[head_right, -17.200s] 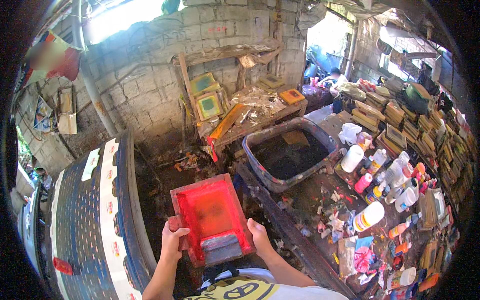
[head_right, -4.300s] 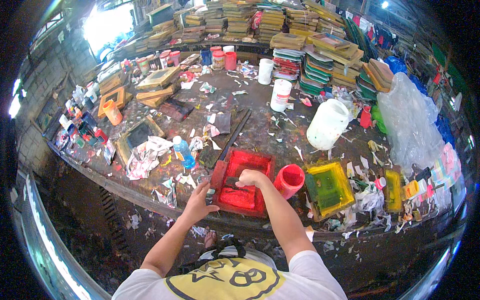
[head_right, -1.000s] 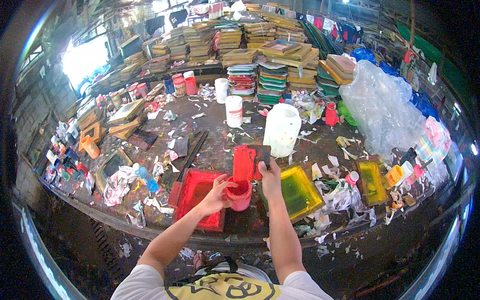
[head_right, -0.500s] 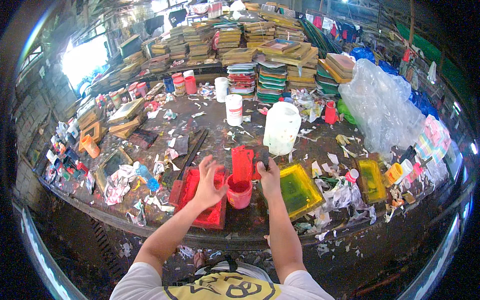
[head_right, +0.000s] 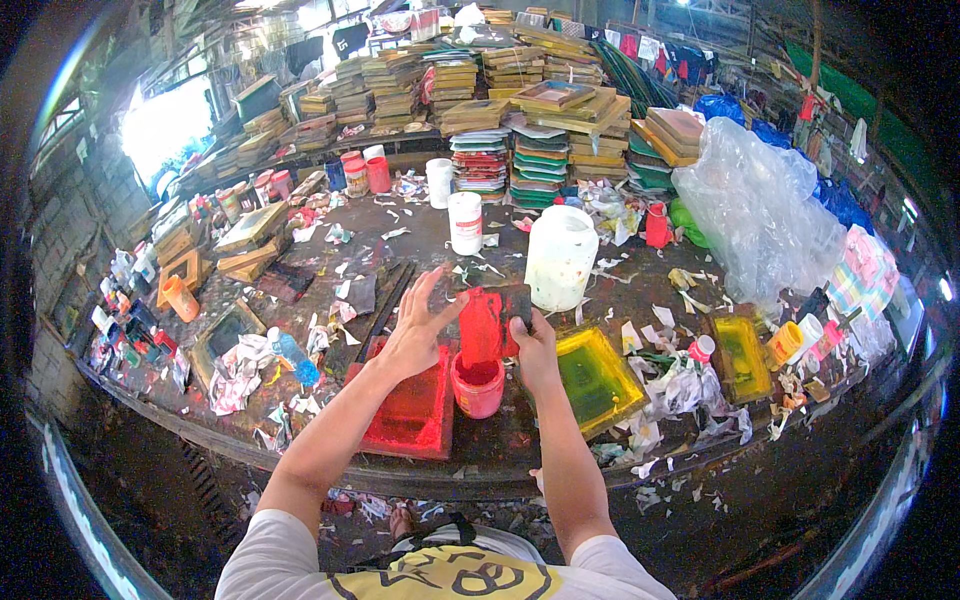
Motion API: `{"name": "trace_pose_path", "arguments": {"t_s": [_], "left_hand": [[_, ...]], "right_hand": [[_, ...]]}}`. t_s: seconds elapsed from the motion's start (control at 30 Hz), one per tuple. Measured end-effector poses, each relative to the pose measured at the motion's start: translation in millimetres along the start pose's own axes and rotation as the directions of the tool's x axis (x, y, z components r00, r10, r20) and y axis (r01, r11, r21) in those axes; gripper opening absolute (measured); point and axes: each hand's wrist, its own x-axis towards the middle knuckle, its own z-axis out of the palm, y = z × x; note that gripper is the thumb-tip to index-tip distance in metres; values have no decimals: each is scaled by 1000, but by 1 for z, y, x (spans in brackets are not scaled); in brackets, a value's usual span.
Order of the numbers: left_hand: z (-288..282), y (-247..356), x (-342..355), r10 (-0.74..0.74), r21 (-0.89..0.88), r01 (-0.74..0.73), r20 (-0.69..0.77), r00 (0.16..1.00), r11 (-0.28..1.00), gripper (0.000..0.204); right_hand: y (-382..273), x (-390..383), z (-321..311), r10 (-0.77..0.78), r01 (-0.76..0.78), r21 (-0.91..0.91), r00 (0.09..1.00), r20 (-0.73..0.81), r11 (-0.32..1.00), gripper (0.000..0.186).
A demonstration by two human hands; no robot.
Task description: The person cleans a red screen-printing frame with a cloth, then pours red ink into a container and uses a squeegee to spread the ink across the screen. The person repeatedly wipes the squeegee and screen with a cloth while working at a cluttered workbench.
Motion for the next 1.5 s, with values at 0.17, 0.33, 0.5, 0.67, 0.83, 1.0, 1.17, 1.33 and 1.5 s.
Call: {"name": "trace_pose_path", "arguments": {"t_s": [0.17,0.33,0.5,0.67,0.83,1.0,1.17,1.33,1.5], "left_hand": [[18,-2,-19,54,-77,-51,31,998,996,88],[15,9,-41,87,-53,-75,276,957,996,80],[24,22,-57,56,-111,-26,274,960,993,69],[45,25,-70,99,-51,-89,227,969,995,53],[58,22,-75,85,-191,-78,32,996,979,42],[62,26,-65,-341,-660,432,272,900,614,46],[77,-7,-76,-332,-641,427,272,903,638,55],[41,11,-65,-135,-356,131,14,991,925,52],[21,26,-59,149,45,-158,157,976,986,45]], "right_hand": [[-10,4,4,48,-43,118,998,-37,992,21],[-9,12,-7,-46,63,159,993,-105,985,16],[3,13,-20,-105,112,96,992,-73,989,23],[1,8,-18,-84,92,53,986,-142,994,22],[2,6,-18,-66,83,85,981,-185,993,17],[12,3,-28,-71,85,99,988,-140,991,28],[16,0,-24,-46,54,88,995,-91,995,27],[17,-5,-27,-67,72,52,993,-96,996,23],[17,-3,-26,-87,88,7,991,-98,996,22]]}}
